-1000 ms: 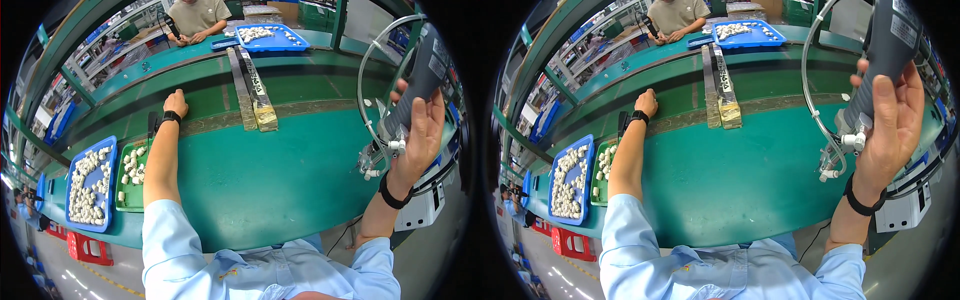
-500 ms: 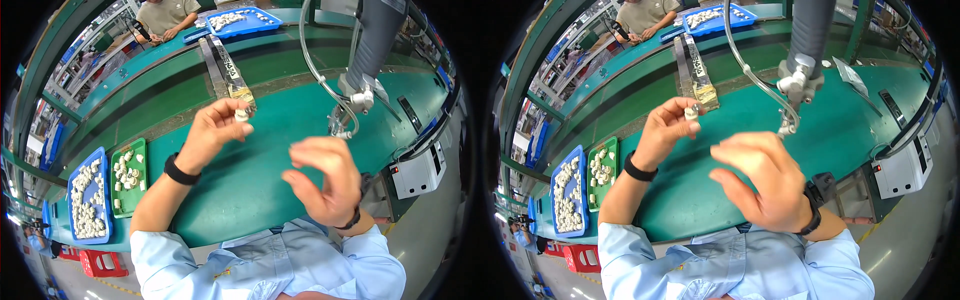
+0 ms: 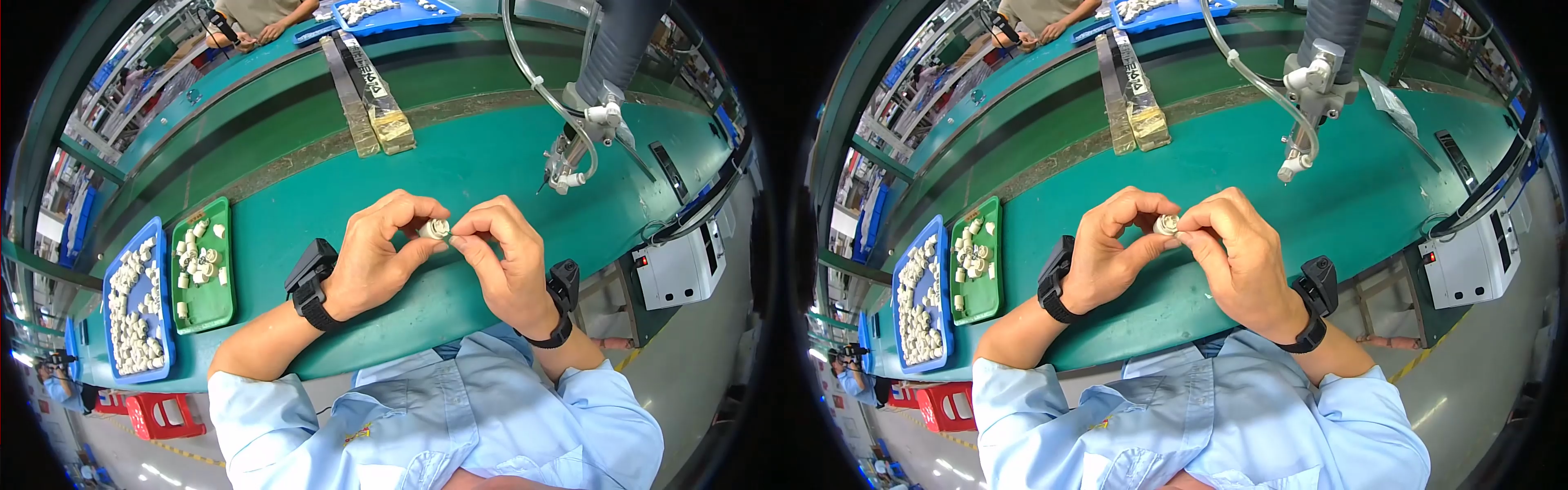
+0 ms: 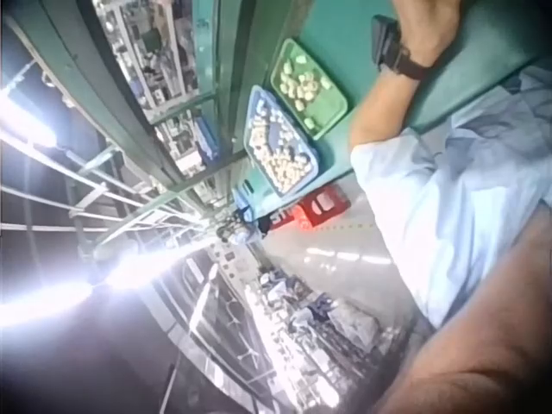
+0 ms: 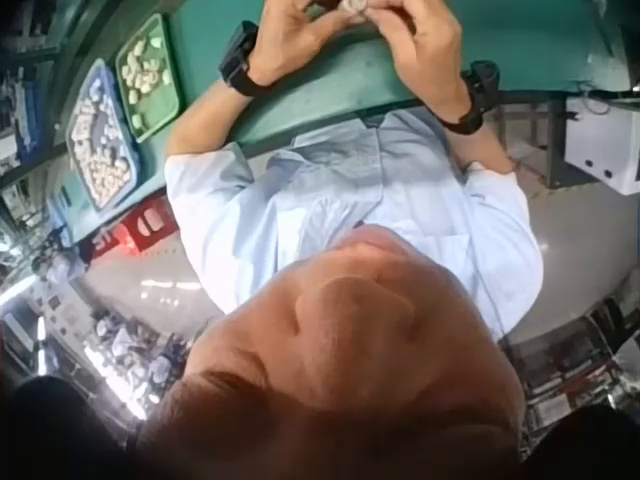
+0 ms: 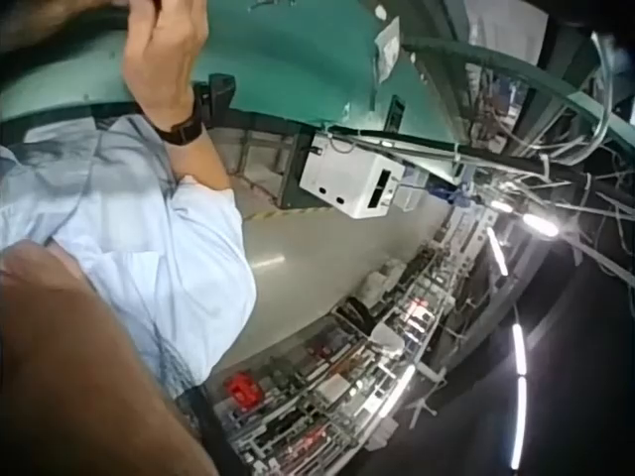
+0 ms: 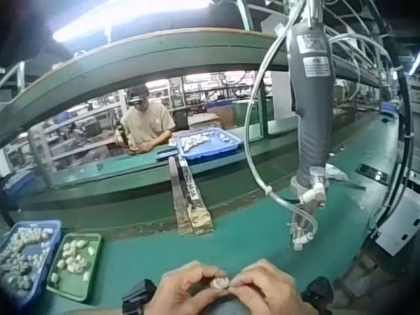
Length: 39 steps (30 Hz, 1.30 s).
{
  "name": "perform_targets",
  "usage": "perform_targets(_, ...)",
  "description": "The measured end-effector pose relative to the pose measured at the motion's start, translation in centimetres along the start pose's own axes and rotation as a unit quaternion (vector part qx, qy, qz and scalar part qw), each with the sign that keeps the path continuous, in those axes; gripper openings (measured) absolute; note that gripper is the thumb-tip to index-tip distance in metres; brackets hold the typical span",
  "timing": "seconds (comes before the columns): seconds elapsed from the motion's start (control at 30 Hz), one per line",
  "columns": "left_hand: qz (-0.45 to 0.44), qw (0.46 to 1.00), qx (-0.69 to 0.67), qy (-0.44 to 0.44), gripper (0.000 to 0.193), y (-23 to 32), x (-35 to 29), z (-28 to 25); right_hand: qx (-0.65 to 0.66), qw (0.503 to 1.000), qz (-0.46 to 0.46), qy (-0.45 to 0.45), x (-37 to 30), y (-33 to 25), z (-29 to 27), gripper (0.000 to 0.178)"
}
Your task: The person picks up a white plastic component and a metal piece, fits them together by hand, and then uses a handheld pneumatic tool to secure them. This process is repeated for several components, with each finished assembly placed on the green work surface.
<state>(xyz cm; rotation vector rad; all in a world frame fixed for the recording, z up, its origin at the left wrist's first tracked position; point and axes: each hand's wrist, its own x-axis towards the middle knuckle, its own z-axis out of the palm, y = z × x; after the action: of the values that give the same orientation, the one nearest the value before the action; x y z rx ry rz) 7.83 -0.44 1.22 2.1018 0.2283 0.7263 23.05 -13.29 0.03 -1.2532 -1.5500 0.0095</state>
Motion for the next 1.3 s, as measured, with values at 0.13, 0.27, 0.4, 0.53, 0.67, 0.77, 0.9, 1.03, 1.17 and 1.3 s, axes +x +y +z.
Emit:
perform_targets(0.13, -0.010, 0.997, -0.072, 0.000, 0.029, -0.3, -0.4, 0.7, 0.085, 0.984, 0.158, 0.009, -0.9, -0.7, -0.2, 0.010)
perform_targets(0.27, -0.007, 0.990, -0.138, 0.033, 0.028, 0.3, -0.6, 1.7, 0.289, 0.915, 0.277, 0.045, -1.5, -0.9, -0.6, 0.007)
perform_targets(0.4, 0.025, 0.996, -0.084, 0.024, 0.030, 0.3, -0.6, 1.7, 0.284, 0.928, 0.228, 0.079, -1.2, -1.8, -0.4, 0.006)
perform_targets(0.53, 0.076, 0.997, -0.003, 0.001, 0.031, 0.2, -0.5, 1.6, 0.108, 0.984, 0.142, -0.027, -1.2, -1.6, -0.9, 0.007)
perform_targets(0.67, 0.099, 0.995, 0.030, 0.001, 0.030, 0.6, -0.5, 1.7, 0.124, 0.981, 0.147, -0.002, -1.8, -1.1, -0.4, 0.008)
perform_targets(0.77, 0.098, 0.994, 0.052, -0.012, 0.027, 0.6, -0.7, 1.7, 0.178, 0.974, 0.136, 0.019, -2.0, -0.9, -0.2, 0.008)
perform_targets(0.9, 0.061, 0.997, -0.037, 0.013, 0.029, 0.9, -1.2, 2.4, 0.354, 0.885, 0.302, -0.002, -1.4, -2.1, -1.3, 0.009)
perform_targets(1.03, 0.024, 0.992, -0.126, 0.007, 0.025, 1.4, -1.3, 2.7, 0.450, 0.821, 0.352, 0.007, -1.2, -1.7, -1.9, 0.010)
perform_targets(1.17, -0.025, 0.981, -0.191, -0.012, 0.022, 1.5, -1.4, 2.6, 0.487, 0.793, 0.366, 0.013, -1.4, -1.3, -2.0, 0.012)
perform_targets(1.3, -0.050, 0.972, -0.226, -0.052, 0.021, 1.3, -1.3, 2.4, 0.411, 0.848, 0.332, 0.041, -2.1, -0.8, -1.4, 0.013)
